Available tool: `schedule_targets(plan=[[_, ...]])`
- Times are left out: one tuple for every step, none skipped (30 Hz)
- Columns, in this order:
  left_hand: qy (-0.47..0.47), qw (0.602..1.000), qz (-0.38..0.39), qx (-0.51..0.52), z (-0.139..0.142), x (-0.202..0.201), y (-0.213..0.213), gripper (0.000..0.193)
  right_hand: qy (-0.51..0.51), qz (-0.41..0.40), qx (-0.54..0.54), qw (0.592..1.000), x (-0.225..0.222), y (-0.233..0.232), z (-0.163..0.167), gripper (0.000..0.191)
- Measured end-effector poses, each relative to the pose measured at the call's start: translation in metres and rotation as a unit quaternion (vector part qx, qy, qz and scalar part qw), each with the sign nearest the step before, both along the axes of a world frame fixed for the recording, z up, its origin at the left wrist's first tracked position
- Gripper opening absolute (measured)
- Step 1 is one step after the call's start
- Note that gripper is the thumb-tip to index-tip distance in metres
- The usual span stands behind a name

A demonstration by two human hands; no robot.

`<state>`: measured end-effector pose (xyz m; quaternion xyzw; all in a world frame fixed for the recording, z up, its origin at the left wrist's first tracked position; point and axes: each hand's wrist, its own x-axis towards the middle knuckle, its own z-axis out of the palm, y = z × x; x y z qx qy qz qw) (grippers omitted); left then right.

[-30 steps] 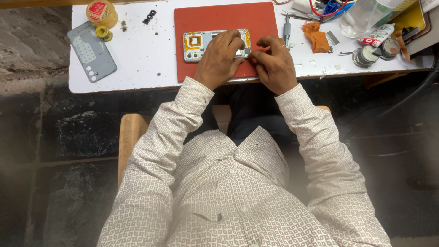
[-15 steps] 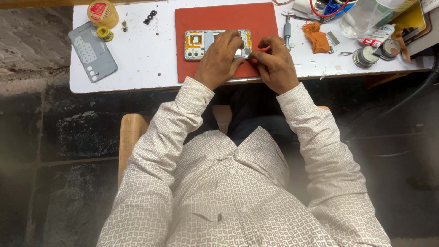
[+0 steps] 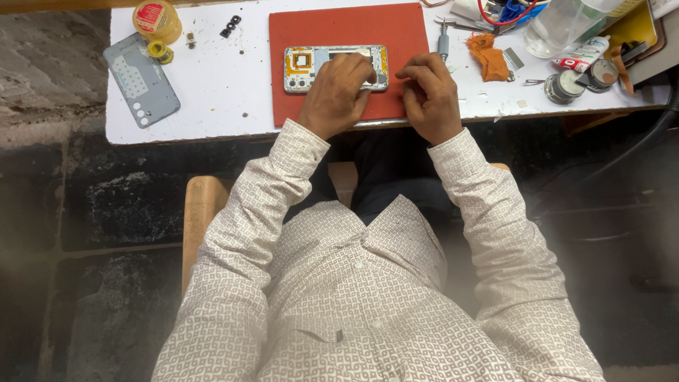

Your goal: The person works on a disassembled mobile phone at a repair workbench, handling the frame and internal components, then applies adhesive from a tube onto the phone body and presses the frame into place with their hands.

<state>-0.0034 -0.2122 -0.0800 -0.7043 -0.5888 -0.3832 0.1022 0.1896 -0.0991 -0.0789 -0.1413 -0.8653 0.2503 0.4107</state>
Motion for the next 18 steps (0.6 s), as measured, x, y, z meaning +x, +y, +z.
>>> schedule_targets(plan=[[0.007,1.000,-0.013,0.017,0.000,0.000,-0.001,0.024,0.006,0.005,0.007,1.000,0.001,-0.001,0.000,0.027],[0.014,0.999,-0.027,0.034,0.000,0.000,-0.002,0.024,0.012,0.011,0.015,1.000,0.001,-0.001,0.001,0.030],[0.019,0.999,-0.024,0.025,-0.001,0.000,-0.001,0.022,0.012,0.005,0.040,0.999,0.000,-0.001,0.001,0.032],[0.024,0.999,-0.021,0.016,-0.001,0.000,-0.001,0.021,0.011,0.000,0.065,0.998,-0.001,-0.002,0.001,0.034],[0.029,0.999,-0.018,0.007,-0.002,0.000,0.000,0.019,0.011,-0.005,0.091,0.996,-0.001,-0.002,0.001,0.036],[0.027,0.999,-0.019,0.009,-0.003,0.000,0.000,0.018,-0.001,0.005,0.102,0.995,-0.001,-0.003,0.001,0.036],[0.025,0.999,-0.021,0.012,-0.005,0.000,0.001,0.017,-0.012,0.014,0.114,0.993,0.000,-0.003,0.002,0.036],[0.023,0.999,-0.022,0.014,-0.006,0.000,0.002,0.016,-0.023,0.024,0.125,0.992,0.000,-0.003,0.002,0.036],[0.026,0.999,-0.022,0.010,-0.007,-0.001,0.004,0.015,-0.031,0.026,0.138,0.990,0.000,-0.003,0.002,0.037],[0.029,0.999,-0.022,0.006,-0.008,-0.001,0.005,0.014,-0.039,0.028,0.151,0.987,0.000,-0.003,0.002,0.037],[0.032,0.999,-0.021,0.002,-0.009,-0.001,0.007,0.014,-0.047,0.031,0.164,0.985,0.000,-0.003,0.002,0.038],[0.028,0.999,-0.023,0.006,-0.010,-0.001,0.007,0.014,-0.052,0.032,0.168,0.984,0.000,-0.003,0.002,0.039],[0.024,0.999,-0.024,0.009,-0.011,-0.001,0.008,0.014,-0.056,0.034,0.171,0.983,-0.001,-0.002,0.002,0.040],[0.020,0.999,-0.025,0.012,-0.011,-0.001,0.008,0.014,-0.061,0.035,0.175,0.982,-0.001,-0.002,0.002,0.041],[0.014,0.999,-0.026,0.012,-0.012,-0.001,0.008,0.014,-0.062,0.037,0.171,0.983,-0.001,-0.002,0.002,0.041],[0.009,1.000,-0.027,0.012,-0.011,-0.001,0.008,0.015,-0.063,0.039,0.167,0.983,0.000,-0.002,0.002,0.040],[0.004,1.000,-0.028,0.011,-0.011,-0.001,0.007,0.015,-0.064,0.041,0.163,0.984,-0.001,-0.002,0.002,0.040],[0.001,1.000,-0.031,0.008,-0.011,-0.001,0.006,0.016,-0.065,0.041,0.163,0.984,-0.001,-0.003,0.002,0.040]])
